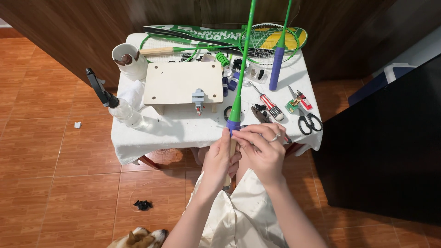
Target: The person wraps a purple grip tape around the handle of a green badminton racket. They start at the base of the handle and spiral the tape upwards, overlapping each layer to cover the entire grip area.
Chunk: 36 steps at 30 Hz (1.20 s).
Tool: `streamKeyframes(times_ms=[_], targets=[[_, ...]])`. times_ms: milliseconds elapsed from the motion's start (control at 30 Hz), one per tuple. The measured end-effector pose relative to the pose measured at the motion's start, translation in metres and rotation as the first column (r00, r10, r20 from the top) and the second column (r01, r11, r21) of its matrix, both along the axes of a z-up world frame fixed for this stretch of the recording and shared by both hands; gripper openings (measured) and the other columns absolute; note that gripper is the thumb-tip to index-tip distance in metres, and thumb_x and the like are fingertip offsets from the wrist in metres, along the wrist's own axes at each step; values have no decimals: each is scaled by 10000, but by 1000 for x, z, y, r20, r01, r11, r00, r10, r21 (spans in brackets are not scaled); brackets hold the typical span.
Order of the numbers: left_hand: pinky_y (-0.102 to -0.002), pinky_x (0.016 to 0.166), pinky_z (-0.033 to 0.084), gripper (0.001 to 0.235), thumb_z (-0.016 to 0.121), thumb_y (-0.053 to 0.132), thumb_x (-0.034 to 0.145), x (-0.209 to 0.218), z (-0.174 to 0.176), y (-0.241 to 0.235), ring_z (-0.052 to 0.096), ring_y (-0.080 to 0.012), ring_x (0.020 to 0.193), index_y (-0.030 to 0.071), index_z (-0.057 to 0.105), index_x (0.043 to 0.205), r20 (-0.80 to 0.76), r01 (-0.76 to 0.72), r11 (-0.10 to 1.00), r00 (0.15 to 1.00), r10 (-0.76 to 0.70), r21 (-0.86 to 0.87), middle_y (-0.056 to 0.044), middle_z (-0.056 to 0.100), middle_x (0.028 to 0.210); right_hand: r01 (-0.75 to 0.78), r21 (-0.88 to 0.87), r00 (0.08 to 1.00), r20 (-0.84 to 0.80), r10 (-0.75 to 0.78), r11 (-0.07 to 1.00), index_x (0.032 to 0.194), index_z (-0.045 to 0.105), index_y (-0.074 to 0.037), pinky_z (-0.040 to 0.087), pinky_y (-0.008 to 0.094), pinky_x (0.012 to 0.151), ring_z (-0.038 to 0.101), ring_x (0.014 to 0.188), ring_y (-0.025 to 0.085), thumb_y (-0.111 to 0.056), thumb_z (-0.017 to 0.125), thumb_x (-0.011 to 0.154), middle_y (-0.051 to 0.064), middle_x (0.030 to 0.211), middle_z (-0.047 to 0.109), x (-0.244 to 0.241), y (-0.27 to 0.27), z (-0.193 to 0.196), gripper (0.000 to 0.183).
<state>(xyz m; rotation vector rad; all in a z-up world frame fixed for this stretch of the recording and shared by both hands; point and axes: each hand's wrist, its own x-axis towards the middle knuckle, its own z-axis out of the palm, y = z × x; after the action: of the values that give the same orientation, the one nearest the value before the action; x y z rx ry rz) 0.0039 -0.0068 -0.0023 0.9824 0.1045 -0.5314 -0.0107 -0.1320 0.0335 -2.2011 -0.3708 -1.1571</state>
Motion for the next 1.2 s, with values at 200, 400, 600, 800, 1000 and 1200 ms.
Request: streamKeyframes(times_ms=[200, 400, 600, 800, 1000, 1200], targets=[[-220, 371, 211, 510, 418, 514, 1073, -2, -6, 1, 277, -18, 460, 86, 517, 814, 42, -10, 999, 999, 8, 32, 49, 380, 625, 9, 29, 1000, -22, -8, 1000, 944, 737, -127, 435, 374, 896, 626, 914, 199, -61, 841, 820, -16, 959, 669, 7, 2, -13, 175], [-223, 367, 213, 502, 422, 511, 1055, -3, -8, -1, 280, -25, 441, 80, 522, 817, 42, -17, 999, 999, 16, 31, 45, 393, 611, 29, -62, 997, -69, -33, 998, 951, 599, -104, 423, 420, 926, 549, 967, 270, 62, 707, 839, 47, 1033, 563, 13, 1, -29, 227], [-221, 366, 226, 540, 390, 560, 1040, -1, -3, 4, 286, -26, 430, 82, 527, 829, 28, -3, 1000, 1000, 2, 23, 37, 391, 597, -107, 299, 966, -193, 170, 948, 1023, 591, -72, 494, 332, 870, 569, 998, 230, 90, 635, 921, 67, 1076, 566, 9, -10, -48, 196], [-227, 366, 225, 515, 429, 529, 1059, -4, -10, 0, 299, -28, 452, 86, 490, 805, 56, -49, 998, 997, 47, 29, 45, 392, 616, -37, 50, 998, -46, 39, 998, 1011, 744, -102, 442, 363, 888, 590, 923, 215, -97, 854, 825, 13, 977, 614, 2, -2, -13, 217], [-221, 368, 226, 504, 415, 523, 1072, -6, -9, -4, 284, -21, 442, 102, 502, 810, 49, -27, 999, 998, 28, -21, 66, 342, 597, 73, -243, 980, 199, -25, 967, 1009, 773, -150, 438, 386, 883, 575, 889, 163, -91, 880, 824, -53, 947, 602, 5, -13, -22, 221], [-229, 352, 200, 495, 411, 527, 1034, -10, 1, -6, 273, -35, 409, 91, 547, 845, -18, -48, 998, 999, 47, -42, 42, 393, 582, 0, -276, 984, 172, 49, 961, 943, 728, -117, 443, 399, 860, 587, 889, 204, -109, 857, 846, -5, 938, 599, 15, -23, -32, 161]])
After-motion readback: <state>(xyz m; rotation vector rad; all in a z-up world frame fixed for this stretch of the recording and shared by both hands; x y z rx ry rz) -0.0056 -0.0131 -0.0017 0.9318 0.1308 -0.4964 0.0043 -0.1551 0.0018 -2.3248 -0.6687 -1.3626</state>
